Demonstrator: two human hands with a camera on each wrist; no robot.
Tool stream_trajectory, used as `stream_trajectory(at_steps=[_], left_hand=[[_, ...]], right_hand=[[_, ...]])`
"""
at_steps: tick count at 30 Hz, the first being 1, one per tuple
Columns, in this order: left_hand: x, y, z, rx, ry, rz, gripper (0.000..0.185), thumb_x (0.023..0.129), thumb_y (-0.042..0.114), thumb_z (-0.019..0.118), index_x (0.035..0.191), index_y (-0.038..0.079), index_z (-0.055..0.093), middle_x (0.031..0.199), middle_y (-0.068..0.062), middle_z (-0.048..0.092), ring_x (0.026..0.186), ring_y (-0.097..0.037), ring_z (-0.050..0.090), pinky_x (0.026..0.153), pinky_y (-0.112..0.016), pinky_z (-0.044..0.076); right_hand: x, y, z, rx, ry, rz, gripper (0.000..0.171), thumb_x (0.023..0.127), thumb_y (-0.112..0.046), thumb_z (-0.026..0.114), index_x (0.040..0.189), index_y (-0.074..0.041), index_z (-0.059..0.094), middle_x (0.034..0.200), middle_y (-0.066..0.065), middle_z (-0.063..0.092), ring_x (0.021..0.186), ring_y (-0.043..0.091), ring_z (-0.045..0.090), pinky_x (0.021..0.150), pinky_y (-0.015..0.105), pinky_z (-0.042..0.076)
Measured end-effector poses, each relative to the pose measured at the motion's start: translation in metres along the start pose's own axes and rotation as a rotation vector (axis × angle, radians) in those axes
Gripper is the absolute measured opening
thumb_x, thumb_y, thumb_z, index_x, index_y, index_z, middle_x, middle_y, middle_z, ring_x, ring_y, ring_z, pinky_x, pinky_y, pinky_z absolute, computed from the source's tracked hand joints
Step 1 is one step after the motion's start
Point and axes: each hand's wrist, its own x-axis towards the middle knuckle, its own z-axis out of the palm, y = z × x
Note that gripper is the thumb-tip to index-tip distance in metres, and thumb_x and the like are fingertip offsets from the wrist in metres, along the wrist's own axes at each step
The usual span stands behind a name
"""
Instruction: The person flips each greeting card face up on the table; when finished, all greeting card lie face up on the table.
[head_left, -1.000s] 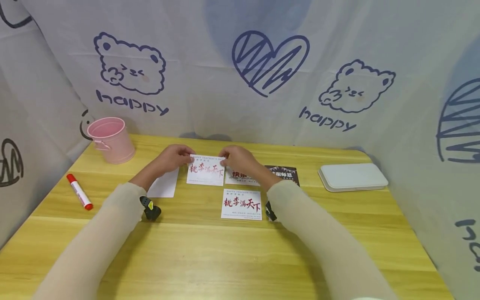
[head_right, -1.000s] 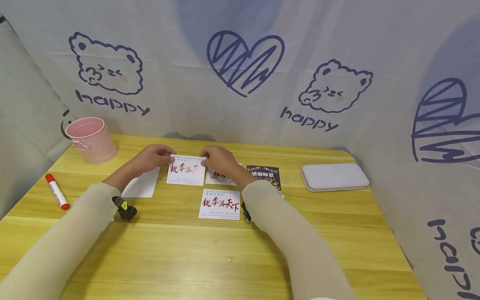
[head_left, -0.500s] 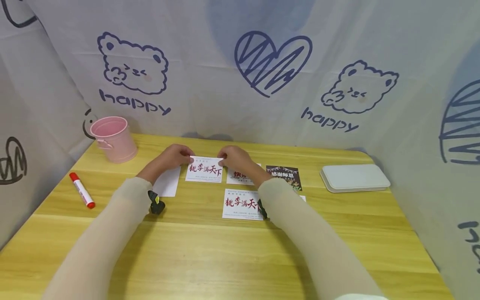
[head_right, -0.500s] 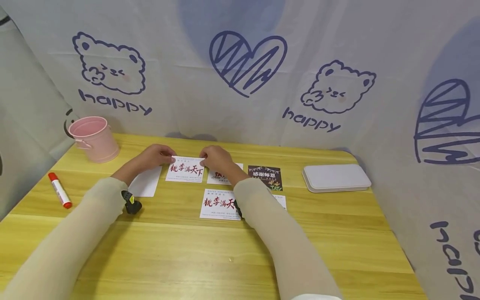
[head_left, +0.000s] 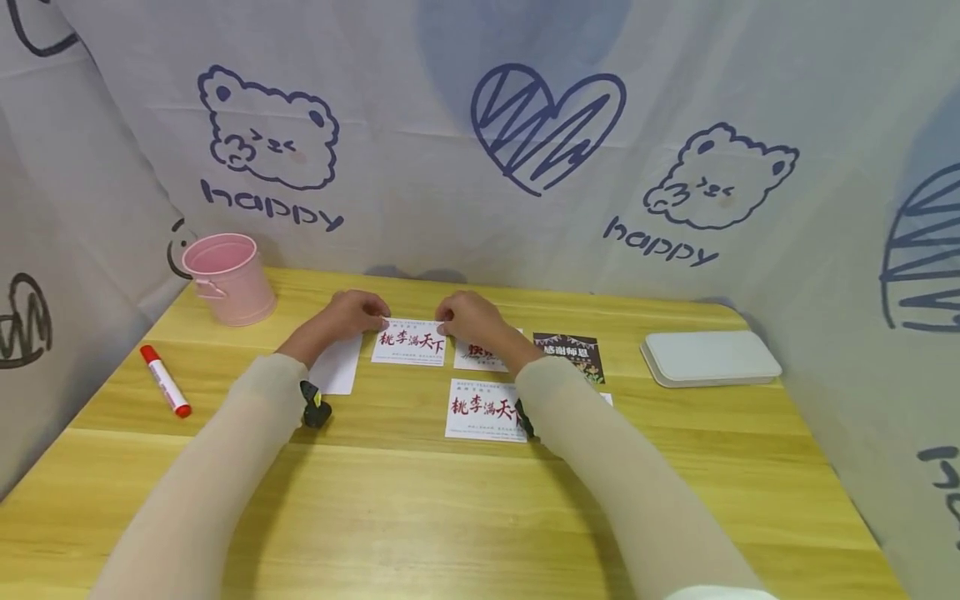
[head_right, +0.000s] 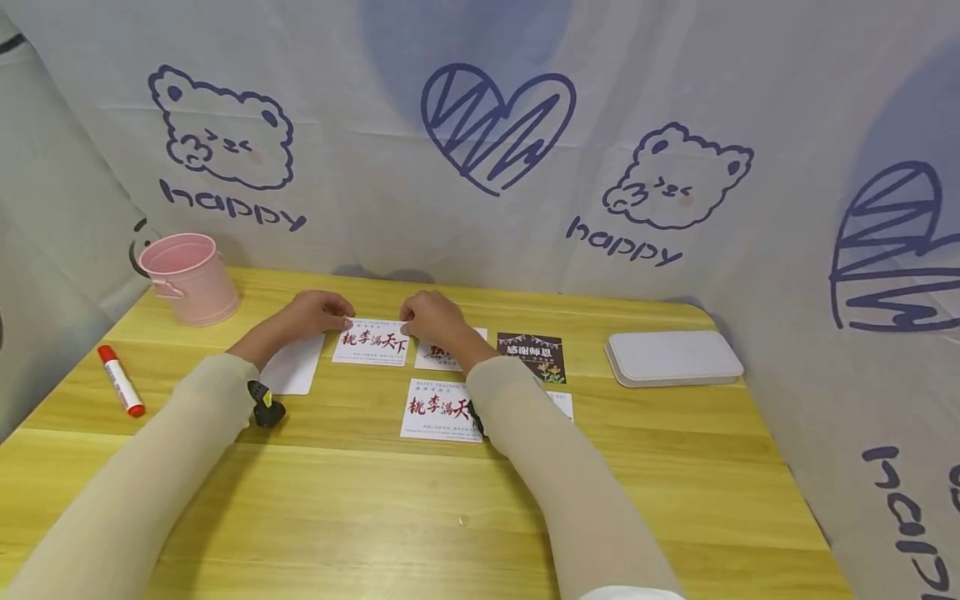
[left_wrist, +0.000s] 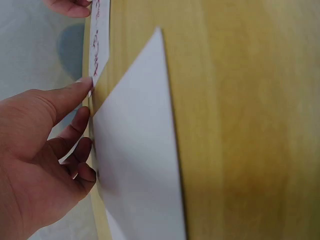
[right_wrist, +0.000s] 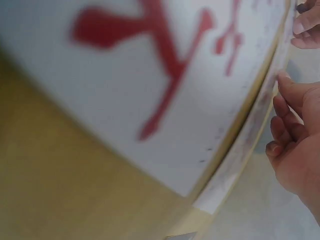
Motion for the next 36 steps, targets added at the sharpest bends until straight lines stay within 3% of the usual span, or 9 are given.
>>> stream_trajectory(at_steps=[7,12,19,25,36], left_hand=[[-0.022,-0.008,-0.025,-0.054,0.012,-0.048,0.033,0.1,0.017,0.06,0.13,0.001,0.062,0.13,-0.022,0.058,0.115,-0.036,0.053,0.102,-0.053,0.043],[-0.048,-0.032,-0.045,-0.056,0.01,-0.081,0.034,0.1,0.019,0.061,0.129,0.0,0.061,0.129,-0.024,0.058,0.114,-0.037,0.053,0.099,-0.052,0.045],[-0.069,-0.062,-0.053,-0.02,-0.004,-0.076,0.033,0.098,0.019,0.066,0.125,0.001,0.065,0.124,-0.022,0.063,0.108,-0.034,0.054,0.099,-0.05,0.045],[-0.076,-0.071,-0.054,-0.055,-0.051,-0.103,0.036,0.097,0.023,0.069,0.126,0.002,0.064,0.126,-0.021,0.063,0.107,-0.032,0.052,0.099,-0.047,0.043],[-0.079,-0.068,-0.051,-0.062,-0.071,-0.085,0.041,0.095,0.025,0.071,0.127,0.0,0.063,0.123,-0.021,0.062,0.107,-0.032,0.051,0.099,-0.048,0.042]], right_hand=[[0.001,-0.018,0.0,0.095,0.03,-0.044,0.031,0.099,-0.028,0.065,0.126,-0.014,0.068,0.11,-0.001,0.065,0.097,0.014,0.057,0.087,0.03,0.049],[0.006,-0.048,0.01,0.209,-0.006,-0.083,0.032,0.099,-0.028,0.066,0.126,-0.012,0.067,0.11,-0.001,0.064,0.094,0.014,0.056,0.084,0.029,0.047],[0.015,-0.08,0.03,0.286,-0.027,-0.12,0.03,0.097,-0.023,0.069,0.123,-0.009,0.068,0.108,0.001,0.065,0.091,0.012,0.057,0.081,0.023,0.046],[0.024,-0.098,0.041,0.243,-0.027,-0.124,0.033,0.095,-0.021,0.072,0.125,-0.008,0.069,0.112,0.002,0.068,0.101,0.011,0.059,0.088,0.021,0.048],[0.027,-0.11,0.051,0.098,-0.015,-0.02,0.035,0.091,-0.032,0.076,0.121,-0.015,0.071,0.115,-0.003,0.068,0.103,0.01,0.059,0.09,0.023,0.049]])
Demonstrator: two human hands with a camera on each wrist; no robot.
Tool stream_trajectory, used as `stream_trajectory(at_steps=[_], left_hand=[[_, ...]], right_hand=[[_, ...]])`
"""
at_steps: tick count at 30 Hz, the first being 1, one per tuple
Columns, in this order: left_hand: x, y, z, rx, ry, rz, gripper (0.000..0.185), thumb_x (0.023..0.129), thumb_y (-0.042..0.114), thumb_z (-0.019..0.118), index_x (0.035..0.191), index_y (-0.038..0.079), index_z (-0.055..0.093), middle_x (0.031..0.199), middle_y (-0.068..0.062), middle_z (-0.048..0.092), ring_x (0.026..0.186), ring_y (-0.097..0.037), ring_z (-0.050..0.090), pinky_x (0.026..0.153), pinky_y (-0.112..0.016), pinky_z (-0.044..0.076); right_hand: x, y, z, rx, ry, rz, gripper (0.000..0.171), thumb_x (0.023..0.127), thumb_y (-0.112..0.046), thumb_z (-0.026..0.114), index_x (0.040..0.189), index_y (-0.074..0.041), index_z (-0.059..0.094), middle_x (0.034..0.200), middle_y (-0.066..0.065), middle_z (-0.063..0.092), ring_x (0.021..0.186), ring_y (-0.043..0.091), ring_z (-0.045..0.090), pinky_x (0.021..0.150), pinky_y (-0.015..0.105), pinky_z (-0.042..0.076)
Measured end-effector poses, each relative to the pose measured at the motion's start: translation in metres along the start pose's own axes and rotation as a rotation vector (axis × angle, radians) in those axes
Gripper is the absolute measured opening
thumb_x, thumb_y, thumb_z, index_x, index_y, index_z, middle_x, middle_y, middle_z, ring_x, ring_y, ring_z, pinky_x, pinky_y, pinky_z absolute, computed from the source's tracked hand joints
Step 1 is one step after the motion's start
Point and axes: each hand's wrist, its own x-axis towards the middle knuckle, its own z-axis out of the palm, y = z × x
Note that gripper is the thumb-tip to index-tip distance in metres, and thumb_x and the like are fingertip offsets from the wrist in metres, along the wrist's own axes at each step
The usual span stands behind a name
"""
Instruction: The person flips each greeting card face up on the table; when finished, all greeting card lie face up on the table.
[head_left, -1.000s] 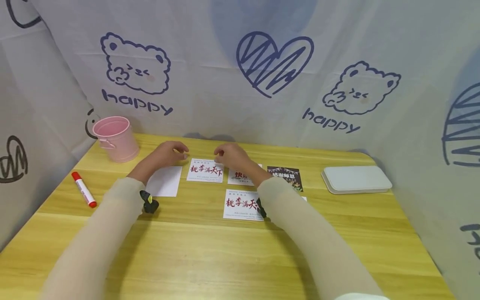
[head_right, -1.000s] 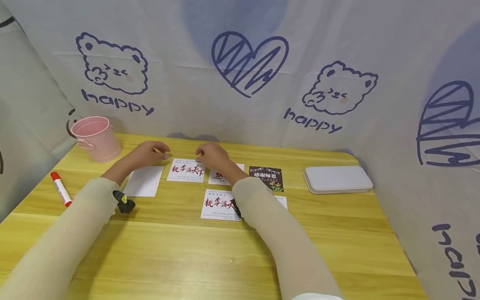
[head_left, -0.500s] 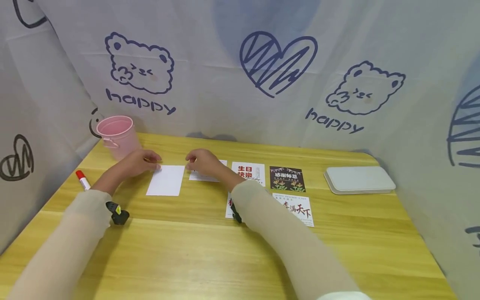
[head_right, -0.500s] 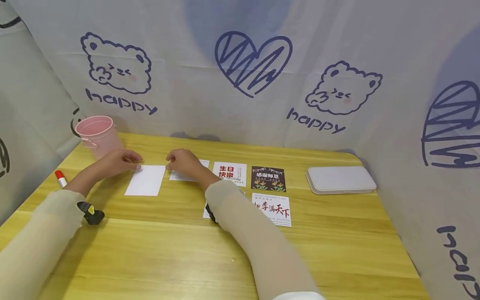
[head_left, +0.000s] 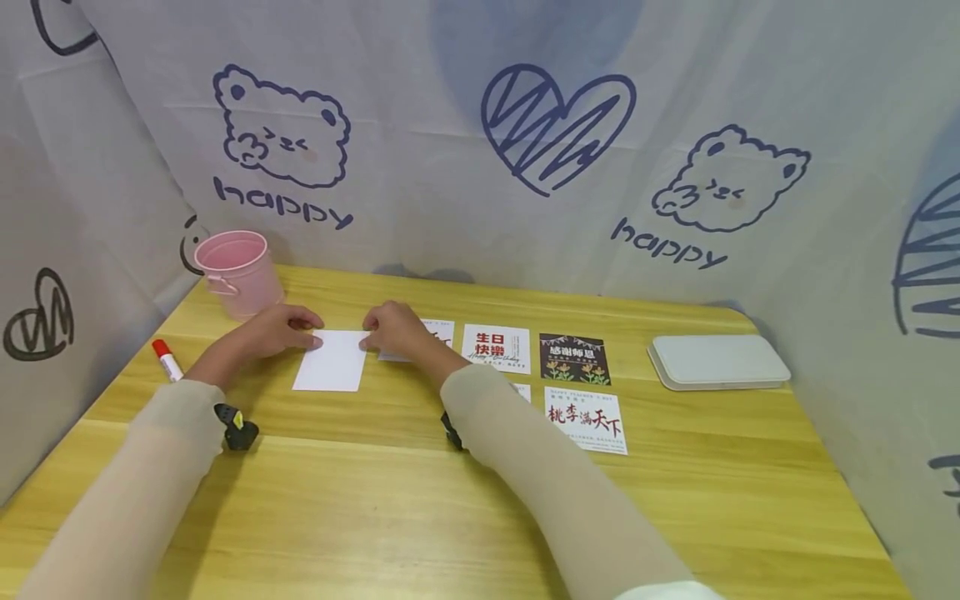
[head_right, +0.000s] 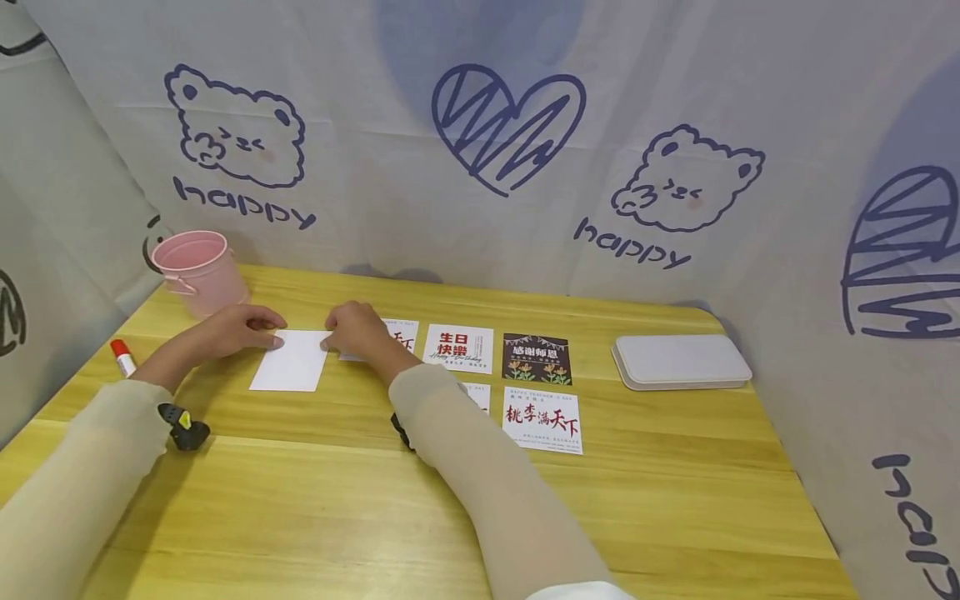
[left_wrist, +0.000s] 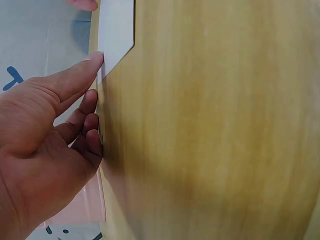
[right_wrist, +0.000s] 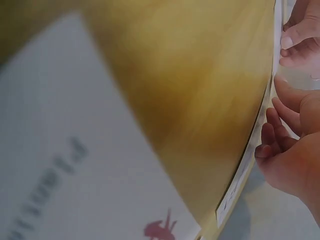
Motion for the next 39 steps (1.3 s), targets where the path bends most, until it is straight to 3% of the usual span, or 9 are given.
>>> stream_trajectory(at_steps=[9,18,28,33,39], left_hand=[[0.002,-0.003,0.001,0.005,-0.002,-0.011,0.041,0.095,0.027,0.071,0.126,0.001,0.063,0.122,-0.02,0.062,0.107,-0.032,0.051,0.099,-0.048,0.042],[0.002,-0.001,0.0,-0.012,-0.017,-0.033,0.038,0.096,0.026,0.069,0.125,0.002,0.062,0.121,-0.019,0.062,0.107,-0.032,0.051,0.097,-0.045,0.042],[0.0,0.003,-0.004,-0.067,-0.005,-0.024,0.034,0.098,0.022,0.067,0.121,-0.001,0.058,0.107,-0.014,0.06,0.097,-0.027,0.053,0.082,-0.033,0.046],[-0.006,0.005,-0.005,-0.19,-0.001,0.008,0.037,0.098,0.017,0.066,0.125,-0.005,0.054,0.106,-0.014,0.06,0.092,-0.022,0.059,0.079,-0.029,0.054],[-0.021,0.015,-0.011,-0.335,0.0,0.024,0.046,0.1,0.02,0.065,0.134,-0.005,0.047,0.121,-0.02,0.059,0.095,-0.013,0.065,0.089,-0.033,0.057]], right_hand=[[0.0,0.001,0.003,-0.047,0.019,0.001,0.03,0.091,-0.034,0.076,0.116,-0.017,0.074,0.117,-0.003,0.068,0.108,0.013,0.058,0.095,0.026,0.048],[-0.002,0.0,0.002,-0.125,0.028,-0.001,0.035,0.09,-0.037,0.077,0.12,-0.021,0.072,0.119,-0.005,0.066,0.112,0.015,0.057,0.1,0.03,0.046],[-0.004,0.0,-0.002,-0.098,0.035,-0.013,0.038,0.091,-0.037,0.075,0.124,-0.021,0.066,0.105,-0.01,0.065,0.1,0.01,0.057,0.099,0.03,0.044],[-0.011,0.001,-0.007,0.019,0.028,-0.046,0.034,0.093,-0.031,0.075,0.123,-0.021,0.062,0.101,-0.01,0.062,0.093,0.008,0.058,0.089,0.026,0.046],[-0.028,0.007,-0.02,0.372,0.01,-0.118,0.025,0.095,-0.019,0.072,0.117,-0.014,0.062,0.101,-0.001,0.061,0.091,0.011,0.056,0.079,0.022,0.046]])
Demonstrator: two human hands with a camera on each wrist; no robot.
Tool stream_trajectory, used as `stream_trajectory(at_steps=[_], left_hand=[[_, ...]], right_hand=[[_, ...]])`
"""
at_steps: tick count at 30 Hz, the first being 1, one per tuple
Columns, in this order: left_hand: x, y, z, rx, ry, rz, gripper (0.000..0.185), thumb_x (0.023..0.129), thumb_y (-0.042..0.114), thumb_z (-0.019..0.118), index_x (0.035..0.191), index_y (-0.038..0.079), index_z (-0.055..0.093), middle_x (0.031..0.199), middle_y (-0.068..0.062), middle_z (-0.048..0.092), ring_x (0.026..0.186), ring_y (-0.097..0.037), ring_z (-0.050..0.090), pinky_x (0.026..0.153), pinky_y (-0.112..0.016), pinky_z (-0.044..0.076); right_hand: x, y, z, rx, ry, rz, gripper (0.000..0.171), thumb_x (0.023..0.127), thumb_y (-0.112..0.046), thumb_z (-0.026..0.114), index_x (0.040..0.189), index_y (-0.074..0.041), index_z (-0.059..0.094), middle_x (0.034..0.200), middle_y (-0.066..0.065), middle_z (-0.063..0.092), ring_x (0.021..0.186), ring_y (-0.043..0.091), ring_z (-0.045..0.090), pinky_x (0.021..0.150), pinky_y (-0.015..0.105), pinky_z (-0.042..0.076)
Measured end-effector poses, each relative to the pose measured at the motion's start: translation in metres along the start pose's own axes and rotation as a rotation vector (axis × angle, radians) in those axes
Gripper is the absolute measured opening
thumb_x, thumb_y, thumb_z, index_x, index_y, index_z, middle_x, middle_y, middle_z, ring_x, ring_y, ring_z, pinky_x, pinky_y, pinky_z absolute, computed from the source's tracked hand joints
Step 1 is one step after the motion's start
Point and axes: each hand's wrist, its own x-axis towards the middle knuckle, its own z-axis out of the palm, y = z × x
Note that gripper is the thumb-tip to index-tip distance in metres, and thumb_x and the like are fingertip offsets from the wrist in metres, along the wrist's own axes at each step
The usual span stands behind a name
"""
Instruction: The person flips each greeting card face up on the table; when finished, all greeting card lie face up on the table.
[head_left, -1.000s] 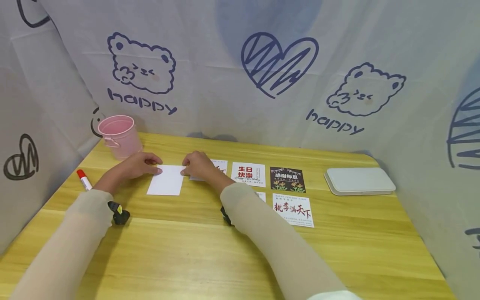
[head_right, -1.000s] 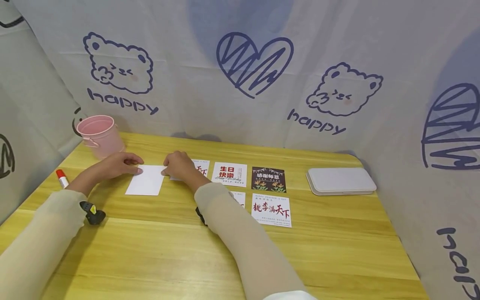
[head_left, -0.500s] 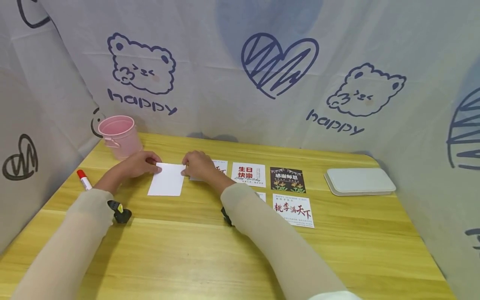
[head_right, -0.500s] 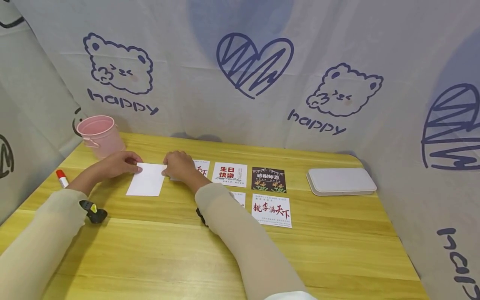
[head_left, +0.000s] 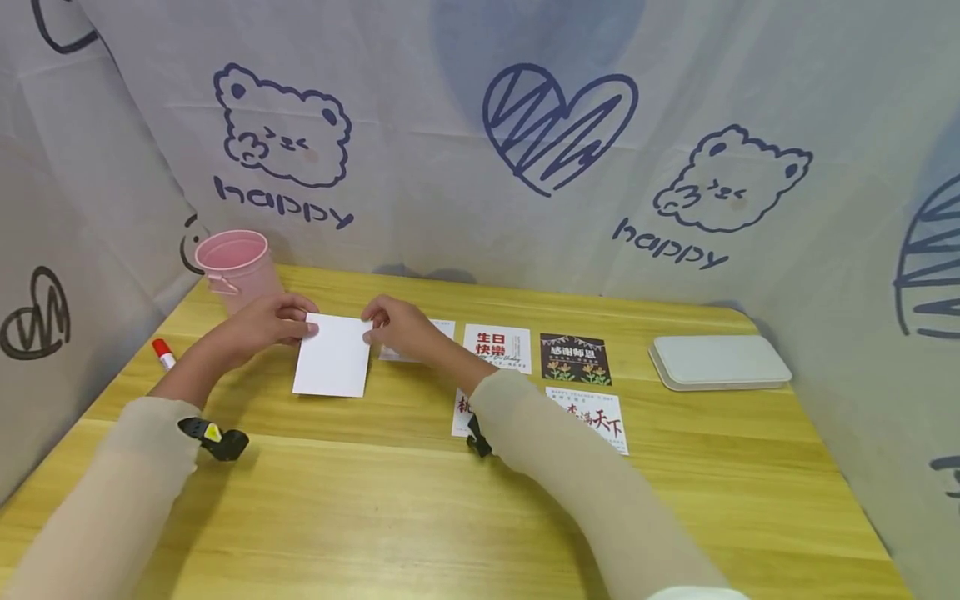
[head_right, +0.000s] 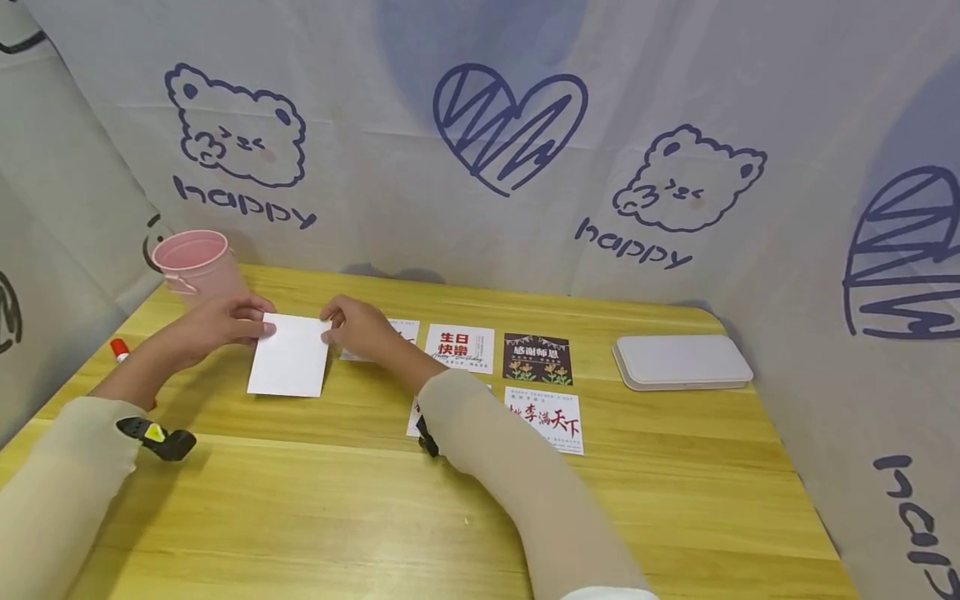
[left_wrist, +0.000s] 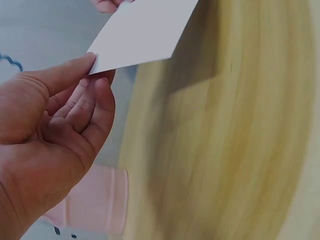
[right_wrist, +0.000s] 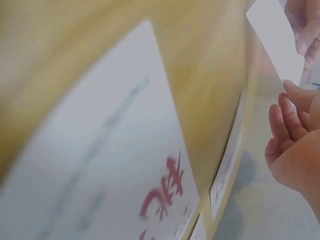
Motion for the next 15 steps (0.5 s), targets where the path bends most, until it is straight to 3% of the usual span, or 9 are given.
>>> stream_trajectory(at_steps=[7,15], left_hand=[[-0.021,0.032,0.025,-0.082,-0.009,0.083,0.04,0.098,0.017,0.067,0.132,0.0,0.054,0.114,-0.015,0.059,0.092,-0.015,0.065,0.084,-0.03,0.057],[-0.036,0.061,0.073,-0.125,-0.05,0.136,0.031,0.098,0.017,0.066,0.126,0.005,0.061,0.112,-0.015,0.064,0.088,-0.023,0.066,0.088,-0.043,0.055]], right_hand=[[-0.046,0.005,-0.025,0.21,0.005,-0.066,0.022,0.096,-0.015,0.07,0.116,-0.01,0.065,0.105,0.004,0.063,0.095,0.014,0.058,0.082,0.022,0.049],[-0.112,0.015,-0.046,0.203,0.058,-0.049,0.022,0.095,-0.019,0.07,0.116,-0.015,0.067,0.103,0.001,0.066,0.093,0.016,0.06,0.081,0.03,0.052]])
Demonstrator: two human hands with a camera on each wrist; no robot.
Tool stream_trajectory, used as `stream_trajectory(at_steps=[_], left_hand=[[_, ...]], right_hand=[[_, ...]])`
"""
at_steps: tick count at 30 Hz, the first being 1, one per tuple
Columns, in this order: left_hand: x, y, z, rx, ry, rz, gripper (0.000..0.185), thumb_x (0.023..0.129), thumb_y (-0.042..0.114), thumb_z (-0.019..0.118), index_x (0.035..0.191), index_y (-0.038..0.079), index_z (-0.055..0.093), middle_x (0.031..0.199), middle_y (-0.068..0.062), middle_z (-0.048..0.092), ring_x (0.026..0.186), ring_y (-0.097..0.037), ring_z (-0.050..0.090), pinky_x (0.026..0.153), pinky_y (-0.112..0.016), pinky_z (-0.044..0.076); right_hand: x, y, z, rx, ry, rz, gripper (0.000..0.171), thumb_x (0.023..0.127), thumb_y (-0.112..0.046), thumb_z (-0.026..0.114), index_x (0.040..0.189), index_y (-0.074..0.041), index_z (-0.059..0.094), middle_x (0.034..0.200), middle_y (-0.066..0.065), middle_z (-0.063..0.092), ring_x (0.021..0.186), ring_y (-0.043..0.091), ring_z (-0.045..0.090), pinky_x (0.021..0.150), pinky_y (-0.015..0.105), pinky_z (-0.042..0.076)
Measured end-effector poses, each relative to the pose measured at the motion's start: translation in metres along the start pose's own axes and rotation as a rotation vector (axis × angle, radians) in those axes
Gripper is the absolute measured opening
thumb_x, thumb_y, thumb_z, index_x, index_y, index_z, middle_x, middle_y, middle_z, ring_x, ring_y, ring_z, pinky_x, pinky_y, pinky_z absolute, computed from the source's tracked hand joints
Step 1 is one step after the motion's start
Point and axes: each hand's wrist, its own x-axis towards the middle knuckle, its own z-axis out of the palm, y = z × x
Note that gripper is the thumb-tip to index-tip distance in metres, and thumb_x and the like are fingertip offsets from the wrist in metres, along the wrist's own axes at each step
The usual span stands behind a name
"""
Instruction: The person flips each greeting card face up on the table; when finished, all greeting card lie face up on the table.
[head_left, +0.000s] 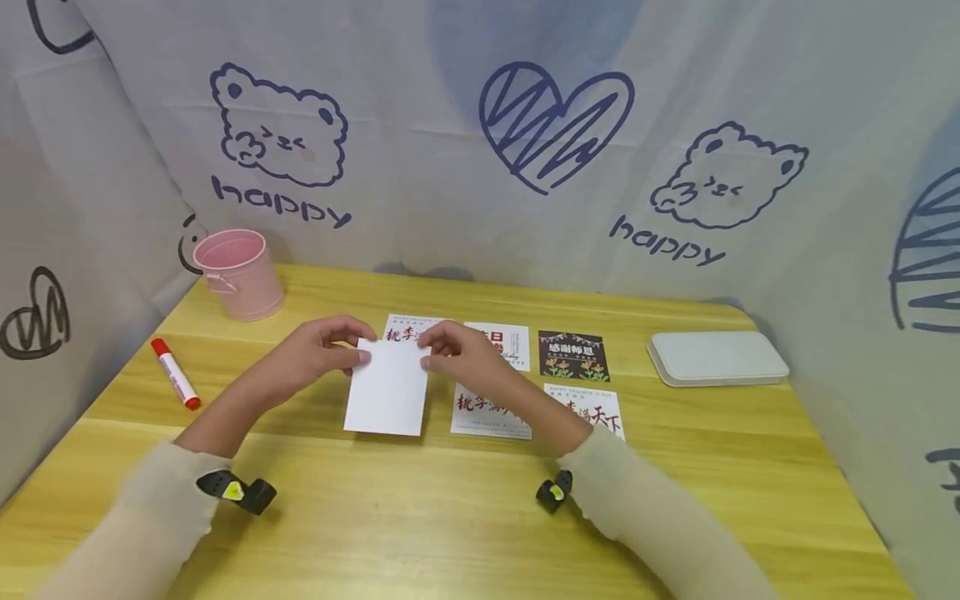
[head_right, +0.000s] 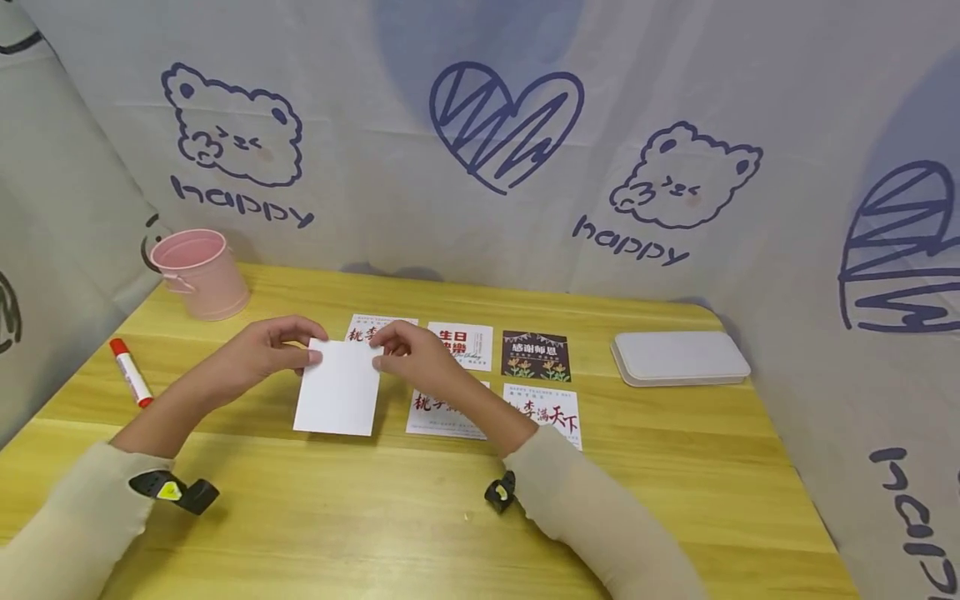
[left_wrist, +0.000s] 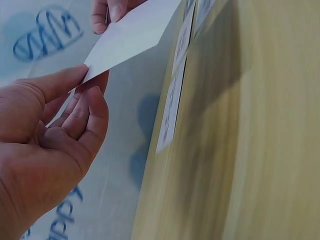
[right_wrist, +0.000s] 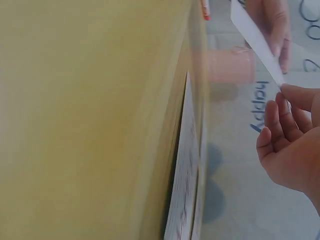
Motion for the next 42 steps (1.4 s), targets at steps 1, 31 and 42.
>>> stream_trajectory(at_steps=[1,31,42], left_hand=[[0.001,0.001,0.007,-0.013,-0.009,0.007,0.031,0.097,0.016,0.067,0.125,0.005,0.061,0.112,-0.015,0.064,0.088,-0.024,0.066,0.088,-0.044,0.055],[0.048,0.035,0.116,-0.178,-0.255,0.105,0.024,0.095,0.01,0.068,0.119,0.008,0.066,0.115,-0.012,0.067,0.1,-0.023,0.065,0.087,-0.036,0.054],[0.036,0.053,0.103,-0.183,-0.229,0.227,0.023,0.101,0.026,0.062,0.122,0.016,0.066,0.126,-0.005,0.066,0.122,-0.029,0.061,0.104,-0.045,0.05]], right_hand=[[-0.009,0.0,-0.004,-0.004,0.002,0.005,0.022,0.095,-0.02,0.07,0.116,-0.016,0.067,0.101,0.001,0.066,0.092,0.016,0.061,0.081,0.032,0.053],[-0.12,0.009,-0.089,-0.135,-0.068,-0.086,0.016,0.092,-0.015,0.074,0.108,-0.015,0.076,0.106,0.0,0.071,0.086,0.014,0.061,0.073,0.027,0.053],[-0.12,0.005,-0.09,-0.122,0.156,-0.024,0.009,0.096,-0.028,0.07,0.101,-0.021,0.072,0.082,0.003,0.064,0.067,0.026,0.057,0.056,0.028,0.05]])
